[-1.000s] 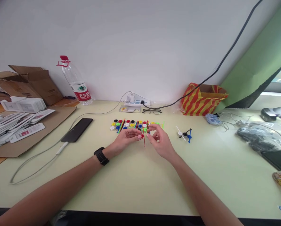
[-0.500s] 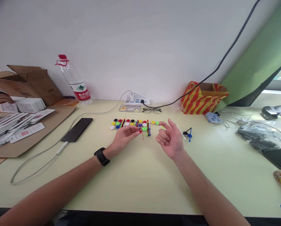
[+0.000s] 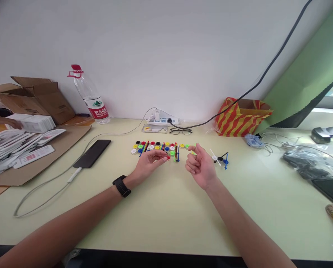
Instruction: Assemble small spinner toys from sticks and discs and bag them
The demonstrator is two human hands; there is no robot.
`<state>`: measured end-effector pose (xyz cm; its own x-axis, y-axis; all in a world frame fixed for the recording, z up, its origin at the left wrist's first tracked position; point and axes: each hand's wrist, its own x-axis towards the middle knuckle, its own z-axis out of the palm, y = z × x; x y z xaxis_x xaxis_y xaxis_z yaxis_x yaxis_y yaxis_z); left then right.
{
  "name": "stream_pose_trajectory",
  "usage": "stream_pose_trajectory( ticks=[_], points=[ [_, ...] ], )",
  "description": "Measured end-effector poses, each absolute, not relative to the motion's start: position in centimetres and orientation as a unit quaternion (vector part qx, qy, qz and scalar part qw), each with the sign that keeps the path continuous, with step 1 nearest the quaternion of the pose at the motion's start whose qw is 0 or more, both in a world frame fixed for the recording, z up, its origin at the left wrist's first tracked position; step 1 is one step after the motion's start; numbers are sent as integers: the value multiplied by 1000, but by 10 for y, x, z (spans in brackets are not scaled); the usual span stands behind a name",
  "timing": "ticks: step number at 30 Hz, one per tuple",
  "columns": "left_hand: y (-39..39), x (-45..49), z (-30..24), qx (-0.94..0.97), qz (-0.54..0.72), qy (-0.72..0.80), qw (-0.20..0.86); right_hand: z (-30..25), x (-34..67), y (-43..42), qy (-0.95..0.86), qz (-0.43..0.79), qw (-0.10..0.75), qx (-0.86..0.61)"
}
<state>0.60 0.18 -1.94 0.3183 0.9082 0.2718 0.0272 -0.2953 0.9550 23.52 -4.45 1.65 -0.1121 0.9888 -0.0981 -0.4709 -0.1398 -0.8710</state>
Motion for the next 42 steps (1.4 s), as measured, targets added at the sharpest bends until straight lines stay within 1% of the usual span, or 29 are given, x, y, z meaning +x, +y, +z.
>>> stream_pose_trajectory(
  ticks=[4, 7, 10, 15, 21, 26, 33, 39, 42],
  points=[
    [0, 7, -18, 647, 458, 345, 503, 15, 233, -42, -385, 606, 565, -407],
    [-2, 8, -15, 633, 453, 335, 531, 10, 224, -43, -455, 544, 542, -451],
    [-3, 7, -13, 631, 441, 320, 553, 4, 217, -45, -538, 492, 506, -460],
    [-5, 5, -12, 639, 403, 295, 585, -5, 210, -48, -605, 460, 480, -439],
    [-5, 5, -11, 610, 391, 289, 625, -4, 211, -47, -610, 443, 490, -438],
    [-4, 6, -10, 586, 406, 311, 628, 1, 215, -47, -593, 365, 536, -478],
    [-3, 5, -9, 605, 429, 325, 587, 3, 209, -54, -560, 400, 503, -523],
    [-2, 6, -10, 603, 442, 336, 572, 9, 214, -55, -479, 551, 535, -425],
    [-3, 6, -10, 607, 436, 334, 574, 11, 218, -53, -475, 547, 553, -413]
  ],
)
